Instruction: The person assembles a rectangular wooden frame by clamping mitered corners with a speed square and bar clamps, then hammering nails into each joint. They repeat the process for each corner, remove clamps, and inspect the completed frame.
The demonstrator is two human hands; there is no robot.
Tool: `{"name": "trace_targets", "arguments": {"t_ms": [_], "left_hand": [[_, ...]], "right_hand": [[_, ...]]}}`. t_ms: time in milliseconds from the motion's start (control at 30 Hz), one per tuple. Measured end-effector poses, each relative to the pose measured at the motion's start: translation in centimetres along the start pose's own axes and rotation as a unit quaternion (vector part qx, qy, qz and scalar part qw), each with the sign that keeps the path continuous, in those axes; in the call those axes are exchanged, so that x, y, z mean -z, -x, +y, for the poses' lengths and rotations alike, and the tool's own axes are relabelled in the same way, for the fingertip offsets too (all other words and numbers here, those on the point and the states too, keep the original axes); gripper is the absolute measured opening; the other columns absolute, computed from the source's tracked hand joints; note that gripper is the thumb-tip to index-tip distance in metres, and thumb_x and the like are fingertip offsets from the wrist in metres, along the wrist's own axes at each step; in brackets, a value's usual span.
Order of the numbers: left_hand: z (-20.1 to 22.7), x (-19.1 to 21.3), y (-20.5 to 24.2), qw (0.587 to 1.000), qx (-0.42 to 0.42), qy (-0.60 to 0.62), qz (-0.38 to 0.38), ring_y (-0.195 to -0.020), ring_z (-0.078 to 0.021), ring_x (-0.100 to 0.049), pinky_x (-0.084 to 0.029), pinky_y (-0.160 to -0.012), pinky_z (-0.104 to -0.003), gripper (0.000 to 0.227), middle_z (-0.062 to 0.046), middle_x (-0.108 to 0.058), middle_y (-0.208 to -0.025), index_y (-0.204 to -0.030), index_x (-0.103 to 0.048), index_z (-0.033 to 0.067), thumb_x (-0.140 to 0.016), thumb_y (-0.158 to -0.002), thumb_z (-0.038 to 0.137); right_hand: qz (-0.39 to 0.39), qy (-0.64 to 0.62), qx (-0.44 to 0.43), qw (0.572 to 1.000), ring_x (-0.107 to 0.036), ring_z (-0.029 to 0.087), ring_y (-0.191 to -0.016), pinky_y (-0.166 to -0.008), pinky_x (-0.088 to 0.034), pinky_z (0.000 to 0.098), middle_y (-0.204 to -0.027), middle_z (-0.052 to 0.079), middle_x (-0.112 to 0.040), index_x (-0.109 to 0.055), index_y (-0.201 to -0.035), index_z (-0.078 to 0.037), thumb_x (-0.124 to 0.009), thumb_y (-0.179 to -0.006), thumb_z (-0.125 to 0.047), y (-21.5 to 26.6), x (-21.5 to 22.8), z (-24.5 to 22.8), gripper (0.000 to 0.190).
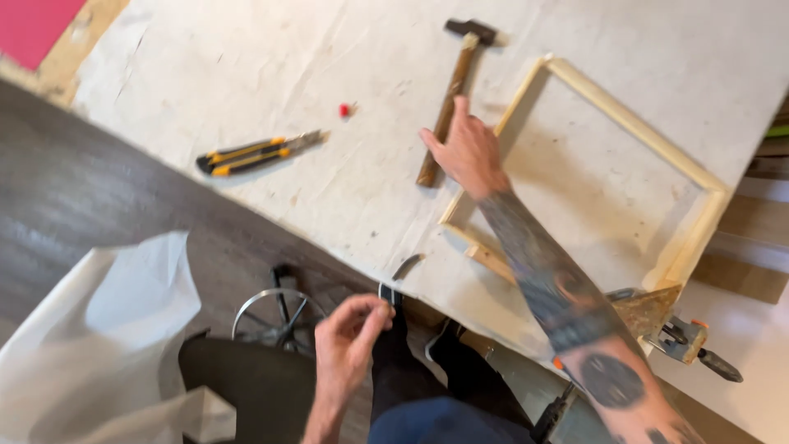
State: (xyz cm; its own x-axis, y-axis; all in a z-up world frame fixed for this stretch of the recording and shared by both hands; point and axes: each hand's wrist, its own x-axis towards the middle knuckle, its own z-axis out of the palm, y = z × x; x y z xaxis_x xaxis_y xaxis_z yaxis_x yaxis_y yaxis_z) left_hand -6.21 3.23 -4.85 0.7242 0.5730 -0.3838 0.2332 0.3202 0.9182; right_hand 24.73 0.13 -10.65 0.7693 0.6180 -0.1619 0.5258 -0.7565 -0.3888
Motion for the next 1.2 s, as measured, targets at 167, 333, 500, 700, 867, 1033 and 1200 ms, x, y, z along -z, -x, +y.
{"name": "trace_targets", "arguments": {"t_ms": [167, 333, 500, 700, 867, 1033, 1200], "left_hand": [[-0.9, -3.3, 2.8, 0.999, 0.003, 0.049, -0.001, -0.073, -0.0154, -0.074, -0.061, -0.064, -0.023, 0.006, -0.012, -0.078, -0.080, -0.084, -0.076, -0.0010, -0.073, -0.080, 0.002], [-1.1, -8.9, 3.6, 0.997, -0.050, -0.037, -0.038, -0.074, -0.0115, -0.072, -0.060, -0.069, -0.022, 0.004, -0.008, -0.077, -0.080, -0.084, -0.073, 0.0026, -0.070, -0.083, 0.005], [-2.5, -18.2, 4.4, 0.959, -0.185, -0.165, -0.134, -0.085, -0.0137, -0.067, -0.051, -0.080, -0.027, 0.008, 0.001, -0.073, -0.090, -0.092, -0.070, 0.0126, -0.068, -0.087, 0.006], [-9.7, -30.3, 6.3, 0.873, -0.352, -0.288, -0.180, -0.091, -0.0153, -0.051, -0.030, -0.096, -0.039, 0.004, 0.005, -0.054, -0.087, -0.089, -0.070, 0.0222, -0.074, -0.087, 0.023], [-14.6, -35.1, 7.4, 0.817, -0.395, -0.389, -0.157, -0.093, -0.0210, -0.048, -0.026, -0.098, -0.046, 0.010, 0.001, -0.049, -0.088, -0.089, -0.070, 0.0234, -0.073, -0.080, 0.024], [-16.6, -35.5, 8.0, 0.773, -0.414, -0.466, -0.119, -0.089, -0.0192, -0.042, -0.025, -0.090, -0.044, 0.004, 0.003, -0.042, -0.087, -0.088, -0.068, 0.0257, -0.071, -0.087, 0.024], [-16.3, -35.9, 8.2, 0.761, -0.429, -0.477, -0.098, -0.090, -0.0194, -0.038, -0.024, -0.094, -0.047, 0.003, 0.003, -0.038, -0.087, -0.088, -0.068, 0.0226, -0.069, -0.091, 0.022]], "right_hand": [[0.012, -0.022, -0.155, 0.988, -0.061, 0.044, -0.101, -0.083, -0.049, 0.0560, -0.111, 0.022, -0.063, -0.029, -0.126, -0.004, -0.075, -0.071, -0.038, -5.3, -4.1, 2.3, 0.079], [0.029, -0.431, -0.264, 0.862, -0.055, 0.019, -0.039, -0.034, -0.046, 0.0295, -0.053, 0.007, -0.055, -0.057, -0.067, -0.005, -0.062, -0.073, -0.024, -4.0, 2.5, 4.1, 0.020], [0.002, -0.498, -0.101, 0.861, -0.039, 0.002, -0.038, -0.031, -0.029, 0.0190, -0.055, -0.007, -0.041, -0.060, -0.105, -0.009, -0.063, -0.089, -0.025, 13.6, 15.7, 10.4, 0.023], [0.159, -0.362, -0.185, 0.900, -0.065, 0.018, -0.070, -0.064, -0.055, 0.0302, -0.077, 0.014, -0.066, -0.063, -0.092, -0.004, -0.065, -0.089, -0.009, 34.6, 15.6, 22.7, 0.006], [0.174, -0.377, -0.282, 0.865, -0.054, 0.007, -0.052, -0.051, -0.046, 0.0199, -0.063, 0.000, -0.059, -0.067, -0.082, -0.010, -0.084, -0.077, -0.015, 40.7, 7.7, 30.2, 0.019], [0.153, -0.441, -0.231, 0.854, -0.065, 0.013, -0.047, -0.051, -0.052, 0.0237, -0.083, 0.011, -0.074, -0.051, -0.078, -0.007, -0.078, -0.083, -0.011, 39.9, 6.9, 29.5, 0.028], [0.142, -0.423, -0.177, 0.877, -0.068, 0.012, -0.049, -0.059, -0.052, 0.0220, -0.085, 0.008, -0.075, -0.047, -0.077, -0.008, -0.076, -0.086, -0.010, 38.8, 7.0, 30.0, 0.031]]}}
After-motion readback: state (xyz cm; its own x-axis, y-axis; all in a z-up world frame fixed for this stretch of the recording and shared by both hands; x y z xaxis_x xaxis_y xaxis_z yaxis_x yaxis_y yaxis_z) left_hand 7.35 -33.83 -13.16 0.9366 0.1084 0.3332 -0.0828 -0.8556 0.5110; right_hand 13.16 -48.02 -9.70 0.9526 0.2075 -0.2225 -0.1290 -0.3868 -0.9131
